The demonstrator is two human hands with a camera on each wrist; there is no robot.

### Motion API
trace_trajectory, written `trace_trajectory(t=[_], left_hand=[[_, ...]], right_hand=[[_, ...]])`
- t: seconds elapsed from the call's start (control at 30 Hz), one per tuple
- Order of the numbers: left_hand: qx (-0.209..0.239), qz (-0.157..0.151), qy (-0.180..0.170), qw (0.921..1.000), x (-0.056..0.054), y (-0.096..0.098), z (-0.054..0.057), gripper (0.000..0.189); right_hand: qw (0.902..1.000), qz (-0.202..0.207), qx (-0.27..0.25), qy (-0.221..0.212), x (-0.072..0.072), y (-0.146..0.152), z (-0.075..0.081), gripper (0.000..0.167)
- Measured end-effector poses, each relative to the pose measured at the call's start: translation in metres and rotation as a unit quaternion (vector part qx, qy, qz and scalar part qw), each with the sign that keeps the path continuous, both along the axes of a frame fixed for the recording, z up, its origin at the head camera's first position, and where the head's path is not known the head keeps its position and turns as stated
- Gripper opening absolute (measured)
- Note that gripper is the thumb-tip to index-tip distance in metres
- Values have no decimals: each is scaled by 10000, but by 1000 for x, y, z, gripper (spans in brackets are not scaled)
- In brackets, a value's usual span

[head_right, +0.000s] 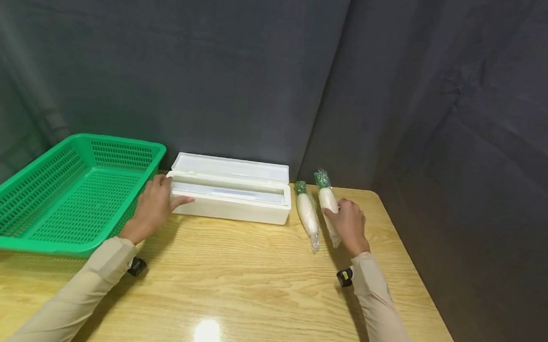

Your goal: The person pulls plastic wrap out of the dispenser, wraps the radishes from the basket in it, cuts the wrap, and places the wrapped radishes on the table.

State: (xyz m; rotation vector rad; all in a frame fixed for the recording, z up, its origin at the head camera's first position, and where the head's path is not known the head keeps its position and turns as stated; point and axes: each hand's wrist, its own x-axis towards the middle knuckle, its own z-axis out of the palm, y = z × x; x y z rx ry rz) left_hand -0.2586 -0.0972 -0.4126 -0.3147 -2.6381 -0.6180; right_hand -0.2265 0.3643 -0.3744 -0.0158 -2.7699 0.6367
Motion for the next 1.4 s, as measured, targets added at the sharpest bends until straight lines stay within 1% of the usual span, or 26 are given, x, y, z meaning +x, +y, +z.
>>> trace_trajectory(t=[0.03,0.1,0.2,0.3,0.4,0.53,0.7,0.8,0.9,1.1,1.17,1.3,1.37,1.4], left_hand=[[0,1,-6,10000,0,0,1,78],[-2,-2,-28,10000,1,0,2,78],[22,20,-47,10000,2,0,3,78],[21,56,-81,9999,2,1,4,78],[4,99,-128,9999,2,2,4,79],[-88,140,-143,9998,2,3,3,79],[-154,117,43,9998,3,4,1,79],[-154,106,157,9997,3,5,1,78],[-146,116,167,9997,3,5,3,77],[-126,127,-59,9998,3,5,7,76],[-118,126,-174,9997,2,5,8,77],[-110,120,-318,9994,2,5,8,77],[-107,125,-356,9992,2,5,9,76],[-117,132,-368,9992,1,5,9,75]], right_hand=[[9999,-39,-49,-91,-2,2,-1,34],[9995,-122,-126,-269,-5,5,-3,37],[9983,-151,-223,-511,-10,7,-7,48],[9967,-169,-292,-735,-14,6,-11,55],[9953,-177,-245,-919,-17,5,-14,56],[9924,-157,-255,-1197,-17,3,-18,58],[9886,-66,-362,-1461,-15,4,-21,58],[9890,6,-336,-1440,-14,5,-21,57],[9896,39,-301,-1405,-14,4,-21,54],[9897,42,-258,-1407,-13,1,-21,41],[9897,40,-224,-1417,-12,1,-21,47],[9896,54,-241,-1416,-13,2,-21,63],[9910,51,-285,-1308,-13,2,-23,64],[9925,44,-296,-1181,-14,2,-24,61]])
